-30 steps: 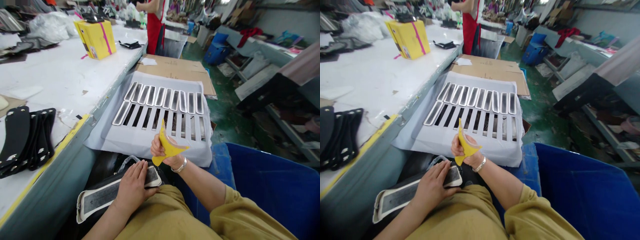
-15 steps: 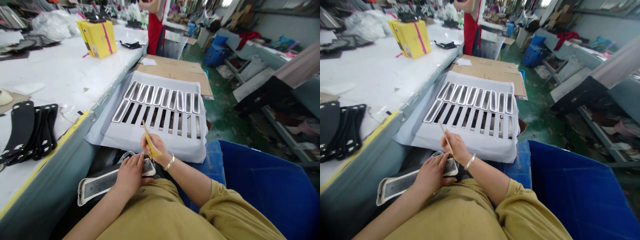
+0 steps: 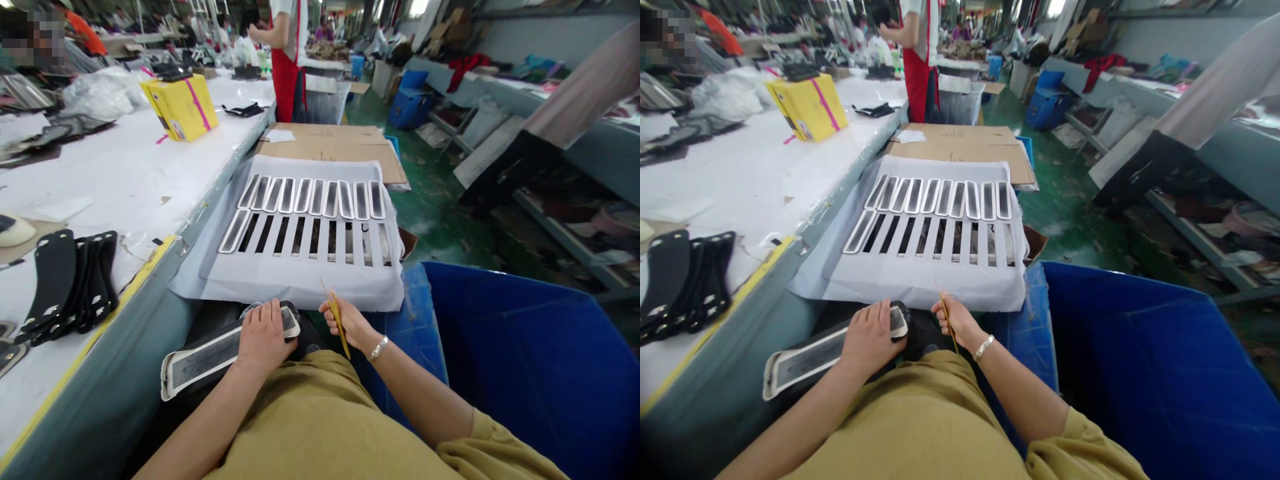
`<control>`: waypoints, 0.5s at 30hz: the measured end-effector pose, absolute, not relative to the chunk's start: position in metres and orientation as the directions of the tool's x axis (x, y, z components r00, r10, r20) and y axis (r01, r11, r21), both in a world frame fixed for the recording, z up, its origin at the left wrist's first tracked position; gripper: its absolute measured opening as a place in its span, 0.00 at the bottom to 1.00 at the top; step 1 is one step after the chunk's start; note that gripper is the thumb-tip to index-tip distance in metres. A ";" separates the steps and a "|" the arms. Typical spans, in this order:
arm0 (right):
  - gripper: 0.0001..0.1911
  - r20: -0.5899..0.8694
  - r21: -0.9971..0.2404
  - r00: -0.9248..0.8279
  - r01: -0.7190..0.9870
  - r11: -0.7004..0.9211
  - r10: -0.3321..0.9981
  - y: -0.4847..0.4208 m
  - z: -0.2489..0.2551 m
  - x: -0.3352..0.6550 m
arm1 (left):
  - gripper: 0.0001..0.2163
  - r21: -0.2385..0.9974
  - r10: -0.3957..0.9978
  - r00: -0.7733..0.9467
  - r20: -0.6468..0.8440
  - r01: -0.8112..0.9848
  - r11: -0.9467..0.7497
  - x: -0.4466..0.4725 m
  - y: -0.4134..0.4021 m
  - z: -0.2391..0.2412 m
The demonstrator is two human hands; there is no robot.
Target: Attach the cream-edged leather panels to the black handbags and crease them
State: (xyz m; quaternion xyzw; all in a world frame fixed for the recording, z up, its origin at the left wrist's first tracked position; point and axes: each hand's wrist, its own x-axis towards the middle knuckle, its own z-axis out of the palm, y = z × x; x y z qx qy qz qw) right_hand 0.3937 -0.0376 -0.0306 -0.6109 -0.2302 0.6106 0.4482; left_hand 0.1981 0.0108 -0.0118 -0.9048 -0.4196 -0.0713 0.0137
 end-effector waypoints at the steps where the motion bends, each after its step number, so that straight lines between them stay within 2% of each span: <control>1: 0.26 -0.505 -0.862 0.180 -0.137 -0.487 0.844 -0.043 -0.035 0.393 | 0.30 0.031 0.754 0.640 0.148 0.759 -0.651 0.199 0.010 -0.012; 3: 0.25 -0.379 -0.900 0.240 0.131 -0.417 0.894 -0.052 -0.039 0.392 | 0.30 0.029 0.748 0.645 0.155 0.754 -0.656 0.199 0.009 -0.013; 5: 0.24 -0.203 -0.859 0.250 0.419 -0.294 0.947 -0.058 -0.036 0.393 | 0.30 0.029 0.748 0.646 0.152 0.753 -0.657 0.200 0.009 -0.014; 6: 0.23 -0.129 -0.785 0.220 0.572 -0.235 0.967 -0.059 -0.033 0.393 | 0.30 0.029 0.749 0.646 0.148 0.754 -0.656 0.200 0.009 -0.014; 8: 0.22 -0.047 -0.537 0.099 0.836 -0.109 0.994 -0.059 -0.025 0.392 | 0.31 0.030 0.753 0.643 0.140 0.757 -0.652 0.199 0.009 -0.014; 10: 0.22 -0.054 -0.335 -0.011 0.942 -0.008 0.998 -0.053 -0.016 0.389 | 0.32 0.034 0.754 0.641 0.141 0.758 -0.651 0.199 0.009 -0.013; 15: 0.18 -0.086 -0.260 -0.225 0.946 0.196 0.971 -0.028 -0.002 0.380 | 0.32 0.031 0.739 0.655 0.157 0.744 -0.667 0.197 0.009 -0.013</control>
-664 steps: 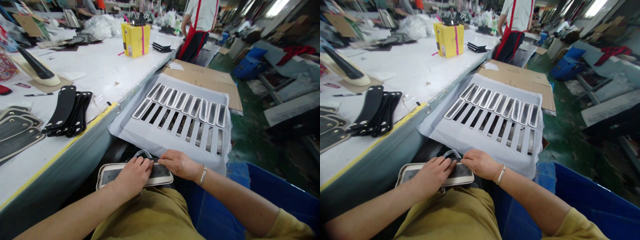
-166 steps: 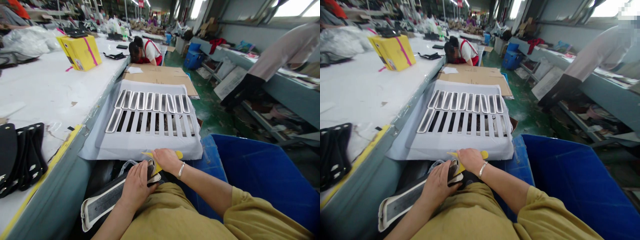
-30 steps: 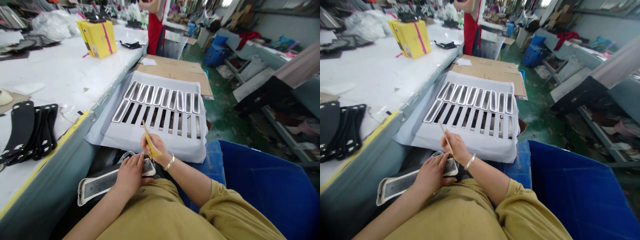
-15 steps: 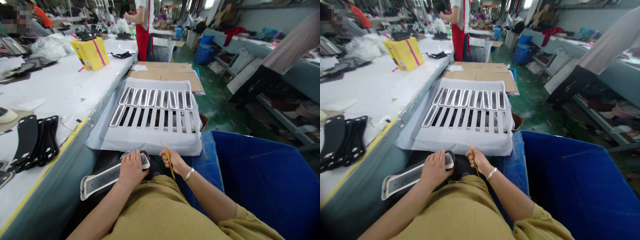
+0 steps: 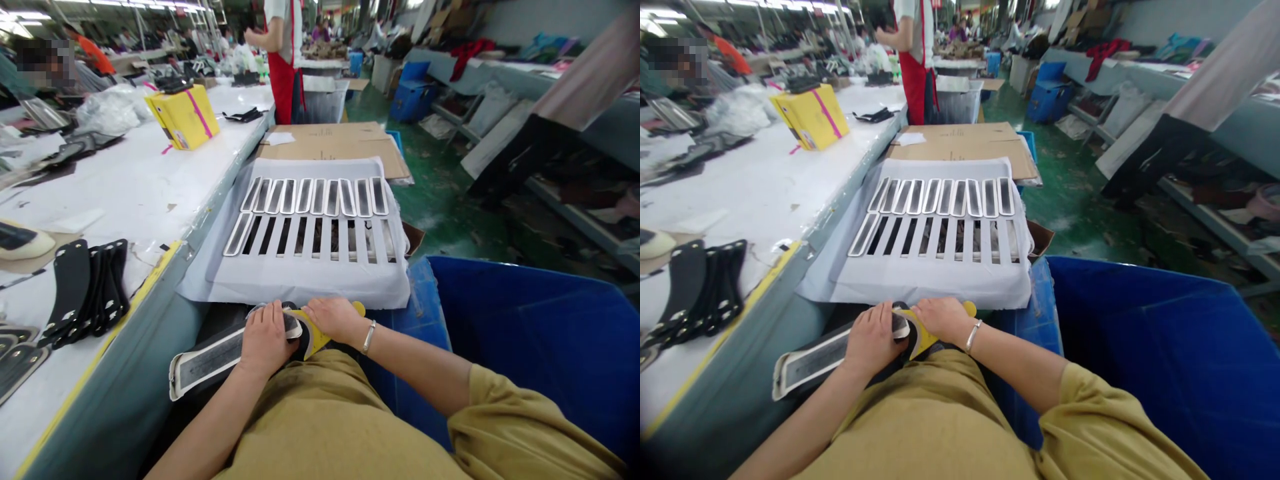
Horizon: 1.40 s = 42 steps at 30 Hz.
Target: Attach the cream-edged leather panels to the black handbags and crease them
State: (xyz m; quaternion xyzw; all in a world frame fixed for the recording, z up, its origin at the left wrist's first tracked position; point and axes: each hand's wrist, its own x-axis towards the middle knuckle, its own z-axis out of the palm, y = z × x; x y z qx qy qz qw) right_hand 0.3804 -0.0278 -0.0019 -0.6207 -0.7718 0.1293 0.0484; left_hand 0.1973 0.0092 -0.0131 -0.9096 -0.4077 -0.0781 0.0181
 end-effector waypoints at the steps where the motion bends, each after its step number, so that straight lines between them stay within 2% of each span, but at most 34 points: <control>1: 0.18 -0.088 -0.243 -0.248 0.945 0.221 0.965 -0.023 -0.001 0.380 | 0.31 0.034 0.740 0.654 0.159 0.745 -0.666 0.197 0.009 -0.014; 6: 0.21 -0.122 -0.137 -0.303 0.948 0.286 0.945 -0.016 -0.001 0.377 | 0.33 0.070 0.738 0.647 0.193 0.741 -0.668 0.195 0.011 -0.019; 11: 0.23 -0.140 -0.145 -0.276 0.956 0.256 0.951 -0.014 0.001 0.370 | 0.41 0.094 0.724 0.646 0.243 0.727 -0.680 0.196 0.014 -0.020; 16: 0.22 -0.147 -0.140 -0.295 0.951 0.276 0.944 -0.010 0.000 0.366 | 0.41 0.097 0.715 0.654 0.245 0.718 -0.690 0.195 0.015 -0.018; 20: 0.21 -0.135 -0.132 -0.210 0.972 0.193 0.968 -0.014 -0.007 0.361 | 0.40 0.095 0.713 0.666 0.221 0.713 -0.695 0.194 0.014 -0.018; 25: 0.25 -0.162 -0.156 -0.040 0.988 0.014 0.986 -0.020 -0.007 0.353 | 0.40 0.081 0.710 0.683 0.172 0.709 -0.701 0.191 0.017 -0.014; 31: 0.25 -0.187 -0.141 0.024 0.989 -0.051 0.982 -0.021 0.000 0.346 | 0.46 0.177 0.644 0.764 0.045 0.628 -0.758 0.178 0.031 -0.004; 38: 0.25 -0.187 -0.119 0.109 0.984 -0.133 0.976 -0.025 0.000 0.336 | 0.43 0.186 0.661 0.734 0.155 0.636 -0.749 0.173 0.030 -0.015; 42: 0.26 -0.180 -0.104 0.174 0.975 -0.195 0.968 -0.029 -0.001 0.328 | 0.41 0.165 0.658 0.733 0.171 0.637 -0.753 0.173 0.028 -0.017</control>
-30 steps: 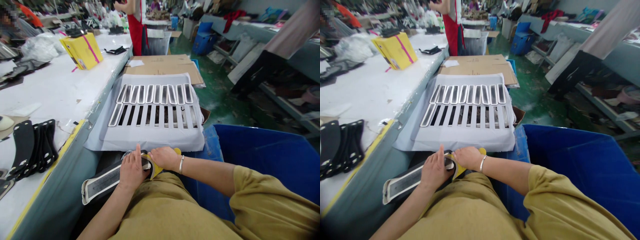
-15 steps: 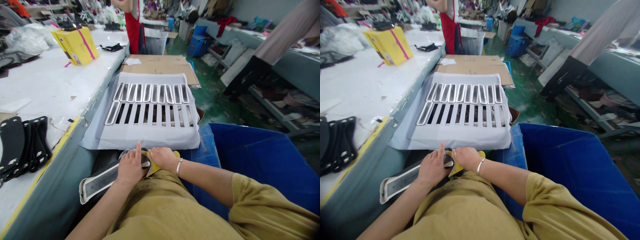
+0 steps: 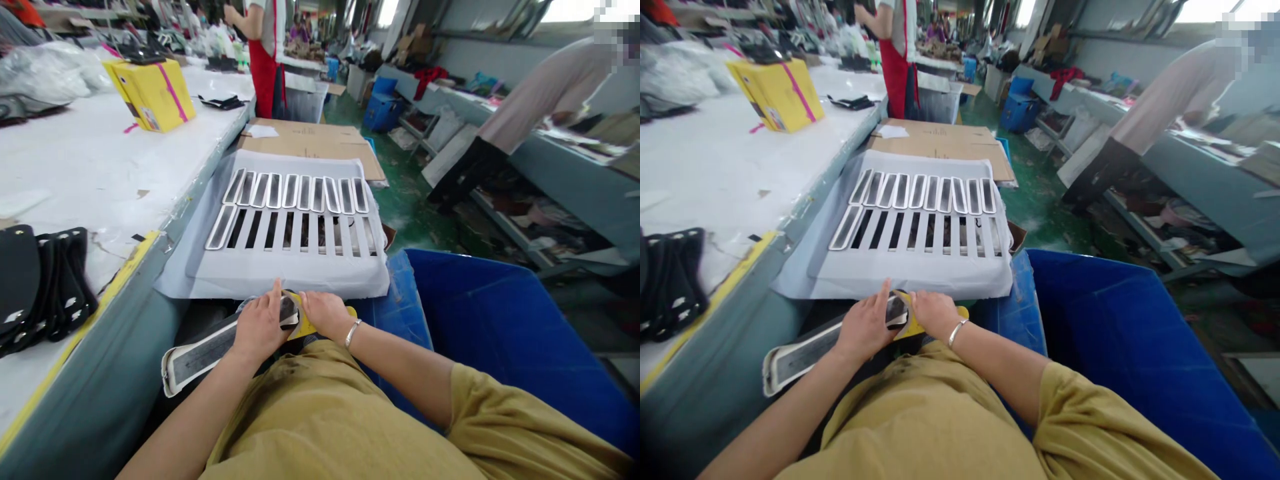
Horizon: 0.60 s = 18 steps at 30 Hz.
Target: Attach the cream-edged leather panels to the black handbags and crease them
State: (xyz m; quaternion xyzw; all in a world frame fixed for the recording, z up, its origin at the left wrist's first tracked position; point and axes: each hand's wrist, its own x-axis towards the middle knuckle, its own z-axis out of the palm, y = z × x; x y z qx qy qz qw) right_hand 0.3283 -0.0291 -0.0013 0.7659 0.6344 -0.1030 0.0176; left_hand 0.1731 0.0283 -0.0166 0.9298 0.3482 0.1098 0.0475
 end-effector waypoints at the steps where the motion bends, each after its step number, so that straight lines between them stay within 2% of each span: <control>1: 0.26 -0.176 -0.097 0.200 0.971 -0.220 0.964 -0.030 -0.002 0.326 | 0.41 0.163 0.657 0.734 0.169 0.637 -0.753 0.173 0.028 -0.016; 5: 0.26 -0.164 -0.079 0.300 0.946 -0.315 0.940 -0.034 -0.004 0.319 | 0.42 0.172 0.648 0.749 0.134 0.627 -0.760 0.168 0.031 -0.013; 10: 0.26 -0.138 -0.058 0.416 0.903 -0.427 0.899 -0.036 -0.007 0.308 | 0.48 0.208 0.592 0.805 0.040 0.572 -0.793 0.161 0.036 -0.007; 18: 0.25 -0.117 -0.061 0.507 0.855 -0.515 0.854 -0.037 -0.006 0.298 | 0.50 0.199 0.601 0.796 0.070 0.580 -0.790 0.158 0.037 -0.015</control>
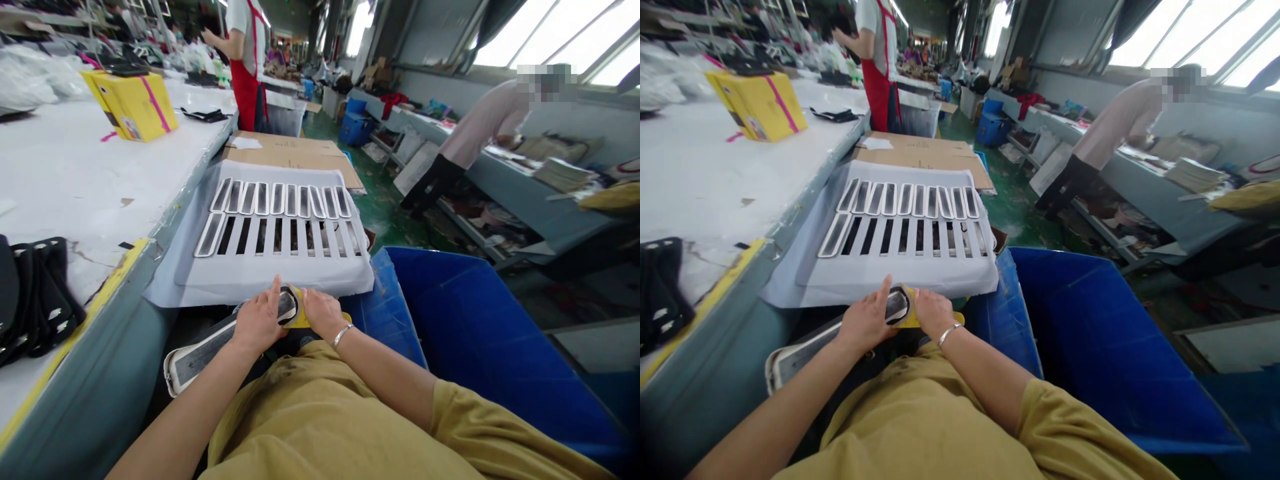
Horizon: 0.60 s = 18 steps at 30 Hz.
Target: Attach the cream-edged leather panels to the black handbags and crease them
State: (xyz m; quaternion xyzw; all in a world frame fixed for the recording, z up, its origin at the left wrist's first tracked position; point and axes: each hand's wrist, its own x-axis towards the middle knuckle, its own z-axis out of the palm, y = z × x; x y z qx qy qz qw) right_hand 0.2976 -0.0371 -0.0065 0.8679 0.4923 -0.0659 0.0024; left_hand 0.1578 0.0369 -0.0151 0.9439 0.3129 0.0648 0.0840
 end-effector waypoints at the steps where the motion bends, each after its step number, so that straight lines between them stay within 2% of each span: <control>1: 0.24 -0.120 -0.058 0.514 0.850 -0.523 0.849 -0.037 -0.006 0.297 | 0.50 0.201 0.598 0.798 0.072 0.575 -0.793 0.157 0.037 -0.015; 18: 0.22 -0.087 -0.025 0.467 0.882 -0.471 0.880 -0.036 -0.005 0.293 | 0.49 0.211 0.636 0.759 0.137 0.605 -0.768 0.155 0.030 -0.016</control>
